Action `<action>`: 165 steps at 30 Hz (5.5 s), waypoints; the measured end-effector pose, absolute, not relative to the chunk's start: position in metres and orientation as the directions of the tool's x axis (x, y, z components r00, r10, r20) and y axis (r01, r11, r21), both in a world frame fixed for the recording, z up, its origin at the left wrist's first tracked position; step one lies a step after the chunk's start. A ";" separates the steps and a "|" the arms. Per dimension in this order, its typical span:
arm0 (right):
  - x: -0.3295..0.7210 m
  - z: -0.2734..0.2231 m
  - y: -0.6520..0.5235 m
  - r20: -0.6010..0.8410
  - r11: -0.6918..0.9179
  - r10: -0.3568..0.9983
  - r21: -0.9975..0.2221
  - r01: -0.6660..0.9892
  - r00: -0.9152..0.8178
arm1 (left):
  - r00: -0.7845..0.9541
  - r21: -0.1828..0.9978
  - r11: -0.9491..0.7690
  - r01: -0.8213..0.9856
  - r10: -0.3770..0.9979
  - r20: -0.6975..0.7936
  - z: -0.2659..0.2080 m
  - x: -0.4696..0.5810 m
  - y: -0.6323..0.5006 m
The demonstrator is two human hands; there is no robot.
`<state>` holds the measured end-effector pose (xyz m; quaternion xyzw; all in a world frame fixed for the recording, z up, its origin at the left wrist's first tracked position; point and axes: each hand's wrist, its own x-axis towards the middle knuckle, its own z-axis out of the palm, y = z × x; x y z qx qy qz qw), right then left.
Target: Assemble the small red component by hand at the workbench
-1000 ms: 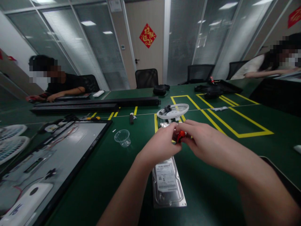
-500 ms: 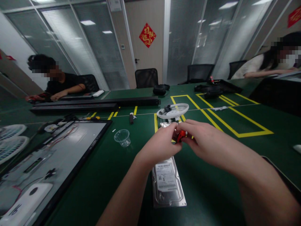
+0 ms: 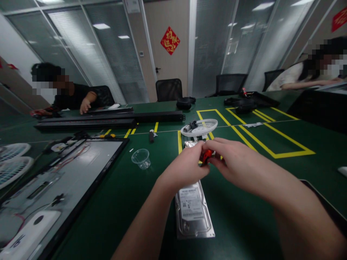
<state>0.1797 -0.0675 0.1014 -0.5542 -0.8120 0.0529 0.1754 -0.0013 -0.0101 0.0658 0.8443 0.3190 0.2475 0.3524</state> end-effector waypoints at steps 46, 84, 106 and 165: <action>0.178 0.102 -0.063 0.179 0.289 0.952 -0.262 0.921 -0.248 | 0.680 0.732 -0.553 0.398 0.714 0.170 0.066 0.000 -0.008; 0.176 0.099 -0.062 0.239 0.358 0.925 -0.284 0.890 -0.295 | 0.637 0.737 -0.542 0.404 0.745 0.199 0.064 0.000 -0.006; 0.178 0.099 -0.062 0.287 0.418 0.894 -0.257 0.871 -0.344 | 0.623 0.766 -0.521 0.376 0.754 0.207 0.061 0.001 -0.005; 0.177 0.100 -0.063 0.230 0.354 0.928 -0.292 0.889 -0.294 | 0.644 0.748 -0.520 0.412 0.747 0.164 0.066 -0.002 -0.007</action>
